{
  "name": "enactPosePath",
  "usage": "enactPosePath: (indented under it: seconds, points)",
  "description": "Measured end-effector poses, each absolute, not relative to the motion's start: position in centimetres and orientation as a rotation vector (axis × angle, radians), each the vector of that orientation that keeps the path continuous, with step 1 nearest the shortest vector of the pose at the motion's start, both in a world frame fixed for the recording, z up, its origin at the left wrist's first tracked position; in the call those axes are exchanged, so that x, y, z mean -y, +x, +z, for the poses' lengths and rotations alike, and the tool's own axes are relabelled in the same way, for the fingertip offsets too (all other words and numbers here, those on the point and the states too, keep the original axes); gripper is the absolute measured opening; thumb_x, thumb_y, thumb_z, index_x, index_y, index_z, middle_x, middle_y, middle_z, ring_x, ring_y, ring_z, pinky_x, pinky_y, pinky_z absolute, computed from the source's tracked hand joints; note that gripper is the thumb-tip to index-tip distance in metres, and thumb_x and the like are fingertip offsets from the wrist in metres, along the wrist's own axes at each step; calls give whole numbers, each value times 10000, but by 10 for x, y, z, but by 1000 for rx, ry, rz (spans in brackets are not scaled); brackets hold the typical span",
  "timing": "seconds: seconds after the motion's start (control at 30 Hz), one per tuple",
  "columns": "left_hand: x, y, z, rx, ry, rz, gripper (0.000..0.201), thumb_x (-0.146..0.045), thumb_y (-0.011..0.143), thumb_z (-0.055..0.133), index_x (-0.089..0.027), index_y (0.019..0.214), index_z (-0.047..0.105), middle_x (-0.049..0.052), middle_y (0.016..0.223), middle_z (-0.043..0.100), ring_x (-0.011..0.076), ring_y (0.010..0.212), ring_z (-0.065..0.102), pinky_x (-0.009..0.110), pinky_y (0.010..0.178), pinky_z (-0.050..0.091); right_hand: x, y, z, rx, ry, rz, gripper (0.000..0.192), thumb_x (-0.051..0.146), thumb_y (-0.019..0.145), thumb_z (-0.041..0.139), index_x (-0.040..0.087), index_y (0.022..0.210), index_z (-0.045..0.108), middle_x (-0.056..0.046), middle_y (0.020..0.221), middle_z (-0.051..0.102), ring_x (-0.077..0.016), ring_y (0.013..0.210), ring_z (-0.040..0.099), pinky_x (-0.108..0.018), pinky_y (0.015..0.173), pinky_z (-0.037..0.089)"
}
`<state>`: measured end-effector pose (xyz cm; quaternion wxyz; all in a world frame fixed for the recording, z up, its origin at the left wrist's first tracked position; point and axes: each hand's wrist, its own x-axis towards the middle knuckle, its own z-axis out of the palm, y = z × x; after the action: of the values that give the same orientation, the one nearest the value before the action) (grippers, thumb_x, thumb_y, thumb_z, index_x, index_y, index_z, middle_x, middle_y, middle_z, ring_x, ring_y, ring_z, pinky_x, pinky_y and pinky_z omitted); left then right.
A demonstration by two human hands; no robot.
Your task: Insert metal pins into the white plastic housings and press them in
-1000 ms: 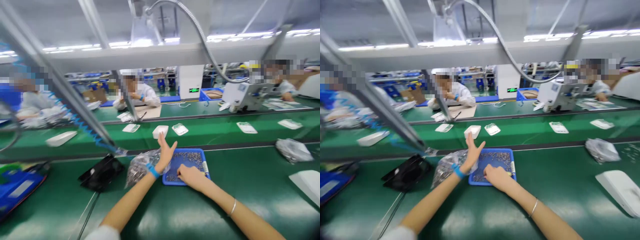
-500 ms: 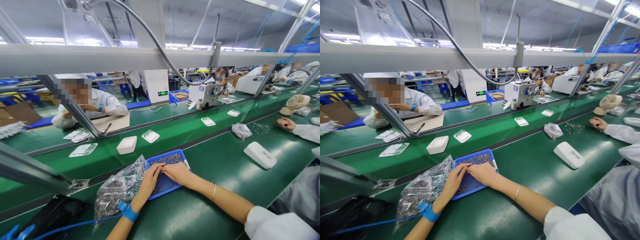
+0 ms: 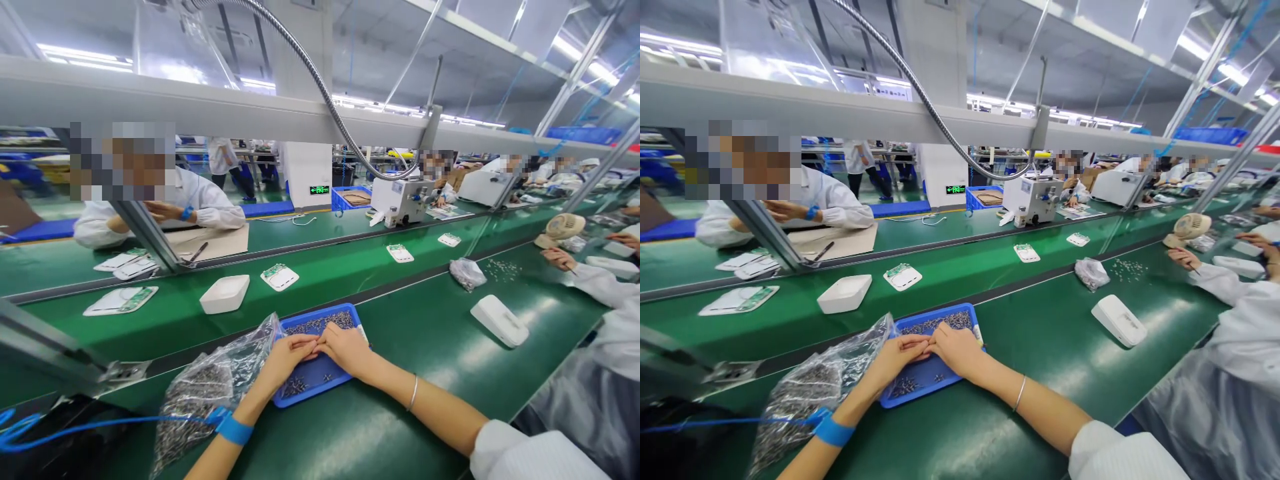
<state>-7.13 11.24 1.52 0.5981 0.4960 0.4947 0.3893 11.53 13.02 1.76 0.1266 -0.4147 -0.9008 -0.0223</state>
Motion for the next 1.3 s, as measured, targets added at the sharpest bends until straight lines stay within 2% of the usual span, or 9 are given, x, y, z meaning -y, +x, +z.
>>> enactPosePath:
  seconds: [0.2,0.37,0.5,0.7,0.9,1.1,1.3]
  points:
    - [-112,-70,15,-1151,1163,912,552,-539,615,831,-167,1011,738,70,1012,780,270,980,745,389,973,584,-124,117,27,2696,-1242,-65,284,371,1041,394,205,1122,610,-36,1036,663,-157,751,677,-252,556,449]
    - [-114,-72,12,-1179,1211,925,564,-502,579,832,-132,993,731,80,885,781,251,874,752,376,901,599,-119,118,27,2731,-1236,-90,330,328,1059,300,199,1158,587,-59,1044,641,-170,778,679,-271,568,479]
    - [-116,-72,10,-1209,1288,916,512,-460,571,825,-139,959,733,65,814,771,242,813,746,367,857,600,-116,120,24,2716,-1264,-75,322,347,1055,316,193,1182,568,-58,1099,639,-166,745,687,-279,558,493]
    - [-117,-73,6,-1229,1448,829,516,-553,632,753,-156,960,742,96,894,782,274,880,753,388,872,607,-113,119,19,2675,-1330,-46,301,404,1012,438,166,1135,576,-61,1075,638,-170,744,696,-270,546,508]
    - [-120,-79,-1,-1308,1594,841,525,-637,634,762,-192,913,771,92,978,780,294,923,746,399,877,608,-115,120,13,2707,-1300,-80,344,321,1051,271,169,1157,561,-83,1089,611,-202,808,689,-316,546,539]
    - [-118,-78,-2,-1344,1652,830,572,-684,698,688,-192,976,776,90,1014,778,287,927,750,384,867,613,-113,124,15,2709,-1266,-16,435,527,1015,386,159,1230,469,-74,1129,605,-197,771,682,-335,546,549]
    - [-116,-76,-2,-1365,1680,773,558,-678,692,673,-201,961,779,72,971,785,287,897,759,358,825,626,-115,126,16,2733,-1236,40,300,407,1062,289,195,1204,447,-46,1155,624,-177,847,685,-312,576,533]
